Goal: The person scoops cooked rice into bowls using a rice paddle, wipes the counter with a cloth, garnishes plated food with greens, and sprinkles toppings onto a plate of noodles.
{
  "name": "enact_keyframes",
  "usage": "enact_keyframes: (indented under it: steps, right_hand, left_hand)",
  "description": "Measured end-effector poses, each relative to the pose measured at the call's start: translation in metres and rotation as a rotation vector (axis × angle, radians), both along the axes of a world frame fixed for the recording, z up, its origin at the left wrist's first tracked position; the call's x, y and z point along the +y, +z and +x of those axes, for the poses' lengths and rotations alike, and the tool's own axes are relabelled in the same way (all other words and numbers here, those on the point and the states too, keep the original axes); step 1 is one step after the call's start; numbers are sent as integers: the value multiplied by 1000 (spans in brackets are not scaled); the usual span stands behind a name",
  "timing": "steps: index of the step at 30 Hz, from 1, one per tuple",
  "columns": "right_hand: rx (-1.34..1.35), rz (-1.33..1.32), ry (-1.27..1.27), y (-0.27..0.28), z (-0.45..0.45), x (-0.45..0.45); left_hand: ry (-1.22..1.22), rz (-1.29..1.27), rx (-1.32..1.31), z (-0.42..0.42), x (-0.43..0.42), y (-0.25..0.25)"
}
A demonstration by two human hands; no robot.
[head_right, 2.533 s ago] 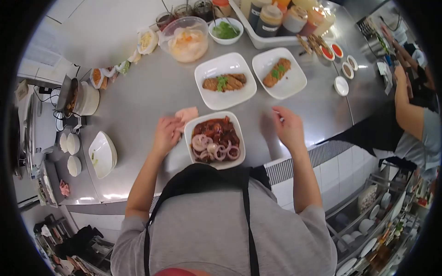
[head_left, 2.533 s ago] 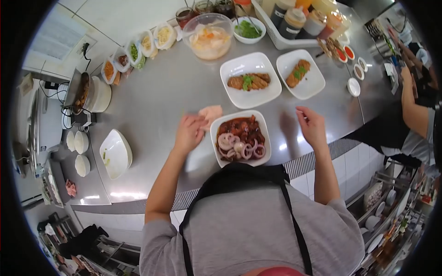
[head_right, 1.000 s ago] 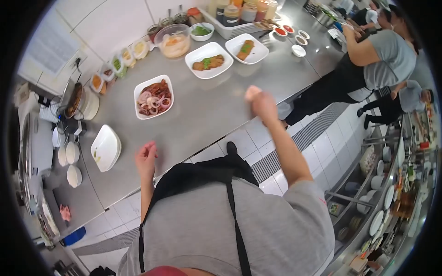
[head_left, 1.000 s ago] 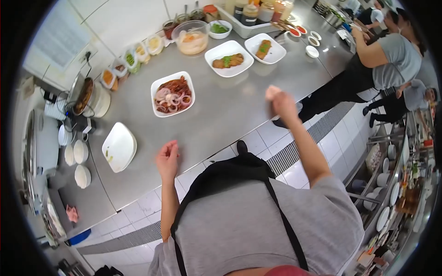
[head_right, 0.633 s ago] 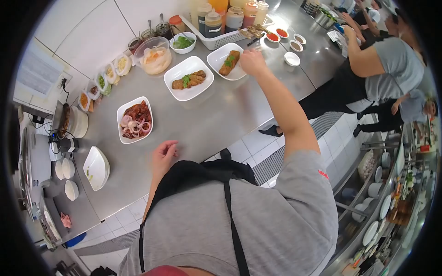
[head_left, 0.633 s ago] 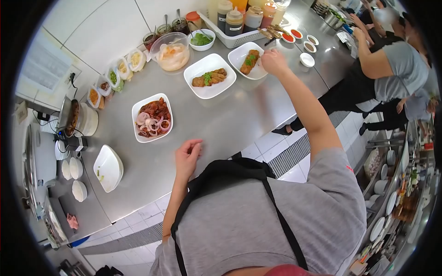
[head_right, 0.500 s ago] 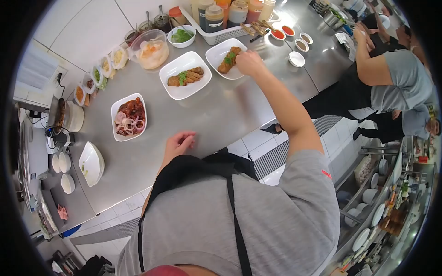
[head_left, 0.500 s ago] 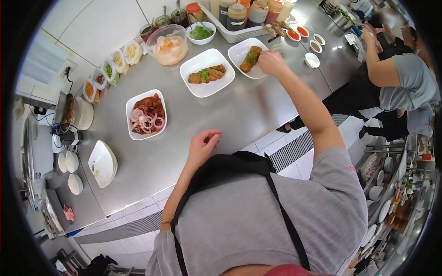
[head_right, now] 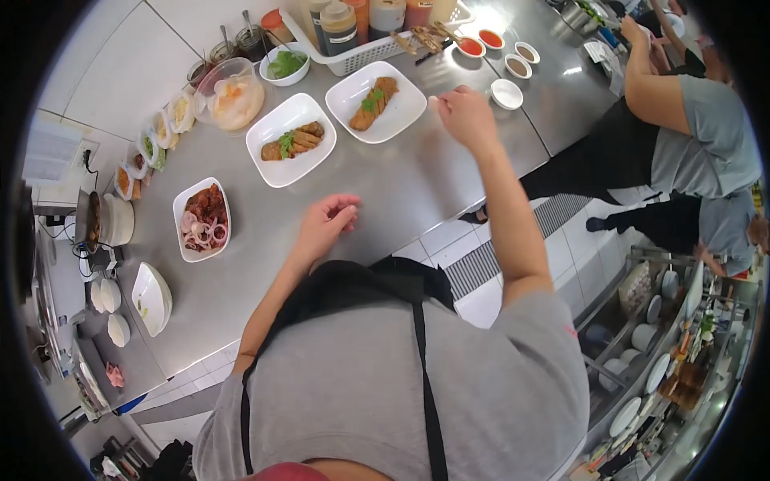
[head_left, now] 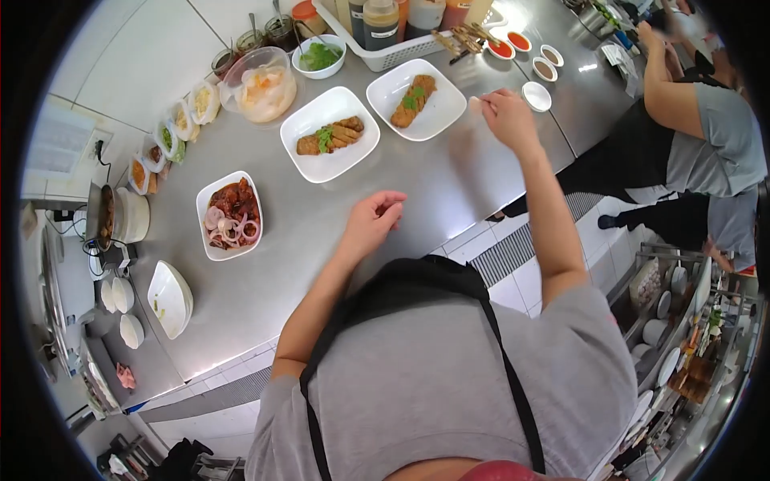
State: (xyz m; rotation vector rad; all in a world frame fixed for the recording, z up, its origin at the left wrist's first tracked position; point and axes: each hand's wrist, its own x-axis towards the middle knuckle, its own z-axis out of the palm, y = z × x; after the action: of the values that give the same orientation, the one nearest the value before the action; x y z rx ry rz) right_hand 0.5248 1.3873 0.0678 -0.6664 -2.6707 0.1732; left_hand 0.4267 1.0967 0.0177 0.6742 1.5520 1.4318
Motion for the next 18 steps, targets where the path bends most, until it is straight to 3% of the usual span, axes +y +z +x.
enact_keyframes:
  steps: [2, 4, 6, 8, 10, 11, 13, 15, 18]
  right_hand:
    - [133, 11, -9, 0, -13, -22]
    - [-29, 253, 61, 11, -35, -28]
    - [-140, 322, 92, -5, -61, -30]
    - [-246, 399, 128, -19, -78, -33]
    - [-523, 270, 146, -22, -84, -40]
    - [-525, 273, 149, -14, -83, -39]
    - [-687, -533, 394, 15, -73, -30]
    - [-617, -506, 485, 67, -45, -28]
    - [-573, -524, 469, 66, -8, 6]
  left_hand:
    - [-6, -109, -53, 3, 15, 2]
    - [42, -130, -254, 1, 42, 5]
    - [80, -131, -360, -5, 71, 4]
    - [213, -77, -642, -12, 91, -2]
    - [224, -11, -652, -17, 99, -9]
    - [231, 50, -663, -19, 102, -13]
    - [233, 52, -668, -22, 104, -19]
    - [232, 53, -670, -22, 102, -19]
    - [239, 39, -692, -21, 97, -11]
